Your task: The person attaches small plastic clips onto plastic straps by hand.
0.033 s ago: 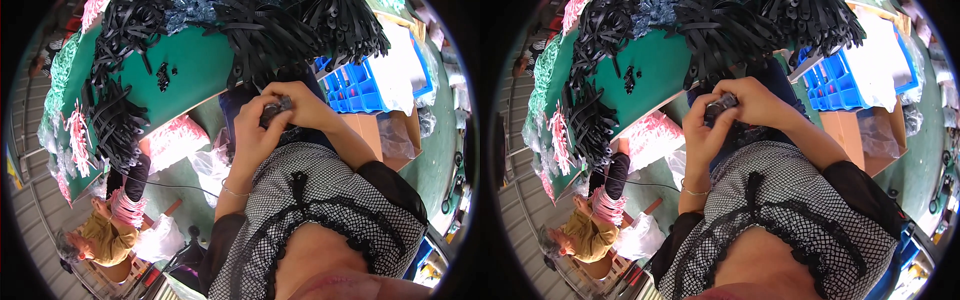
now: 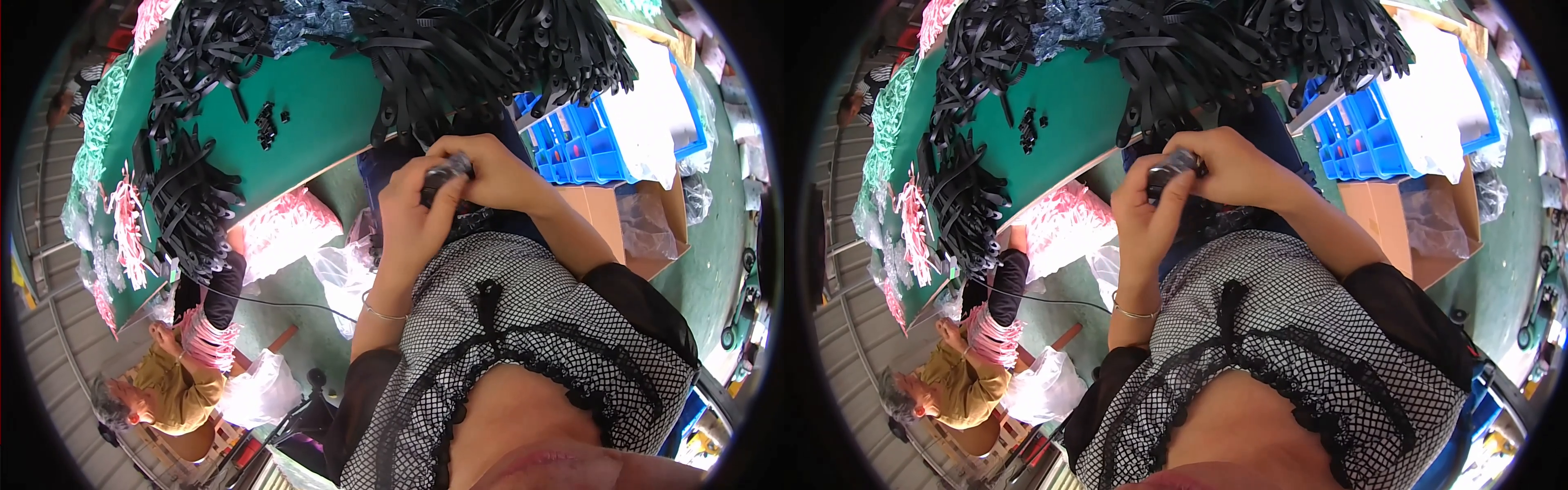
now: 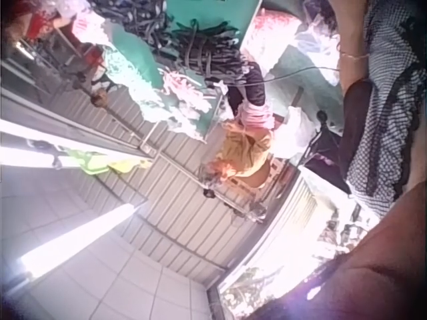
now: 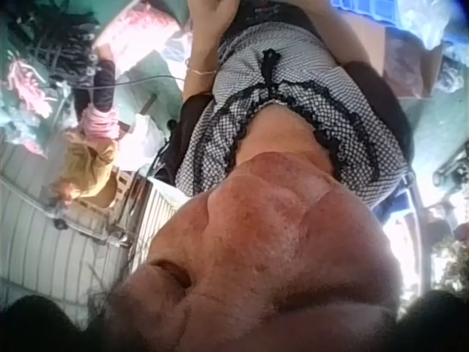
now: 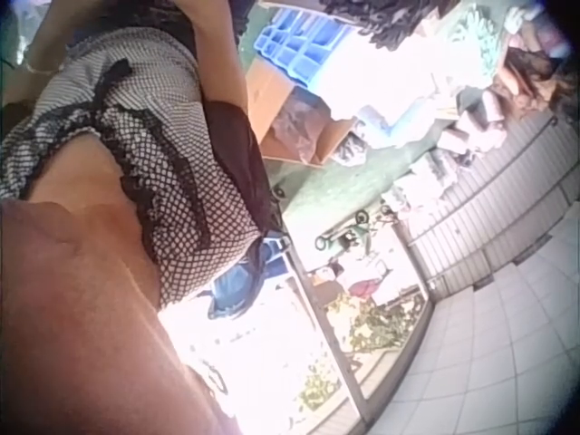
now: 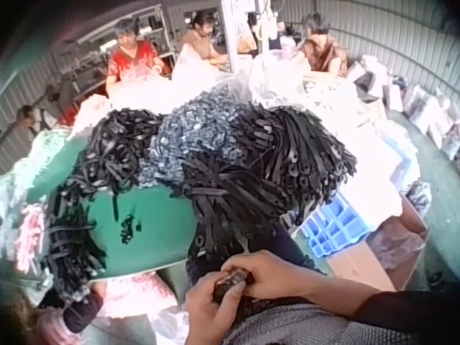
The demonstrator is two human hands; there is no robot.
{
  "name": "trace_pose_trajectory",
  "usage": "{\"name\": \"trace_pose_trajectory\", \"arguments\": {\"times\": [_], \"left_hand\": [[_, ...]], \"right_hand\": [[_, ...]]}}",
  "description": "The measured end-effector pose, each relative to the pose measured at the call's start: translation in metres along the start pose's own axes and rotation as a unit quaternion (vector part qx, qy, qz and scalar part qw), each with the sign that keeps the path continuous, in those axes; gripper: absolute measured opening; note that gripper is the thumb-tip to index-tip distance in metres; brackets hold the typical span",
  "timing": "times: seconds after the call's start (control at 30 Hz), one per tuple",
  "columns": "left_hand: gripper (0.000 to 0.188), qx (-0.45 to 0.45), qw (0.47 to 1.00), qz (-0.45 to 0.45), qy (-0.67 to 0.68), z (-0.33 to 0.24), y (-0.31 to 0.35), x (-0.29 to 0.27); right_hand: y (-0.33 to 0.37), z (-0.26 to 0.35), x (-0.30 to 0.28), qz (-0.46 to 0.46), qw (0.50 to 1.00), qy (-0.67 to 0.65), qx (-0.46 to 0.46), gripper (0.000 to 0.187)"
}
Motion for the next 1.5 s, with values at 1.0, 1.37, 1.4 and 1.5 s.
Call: {"name": "trace_pose_trajectory", "arguments": {"times": [1.0, 1.37, 1.4, 1.5], "left_hand": [[0.046, -0.060, 0.938, 0.219, 0.262, 0.015, 0.000, -0.004], [0.045, -0.078, 0.934, 0.263, 0.229, 0.021, -0.001, -0.005], [0.045, -0.079, 0.934, 0.265, 0.228, 0.023, -0.002, -0.005], [0.045, -0.045, 0.930, 0.282, 0.233, 0.024, -0.004, -0.005]], "right_hand": [[0.007, -0.006, -0.006, 0.008, 0.882, -0.463, 0.084, 0.016], [0.009, -0.001, -0.004, 0.025, 0.894, -0.438, 0.094, 0.013], [0.008, 0.001, -0.005, 0.027, 0.913, -0.398, 0.082, 0.014], [0.009, 0.003, -0.006, 0.034, 0.944, -0.322, 0.066, 0.014]]}}
Point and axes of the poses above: each hand's wrist, its own y-axis away from the middle knuckle, its own x-axis out of the palm, z = x × y, the point moved 2 cm from there along -y, towards the middle knuckle, and after that the axes turned 14 degrees about -x, right-handed, at the moved point
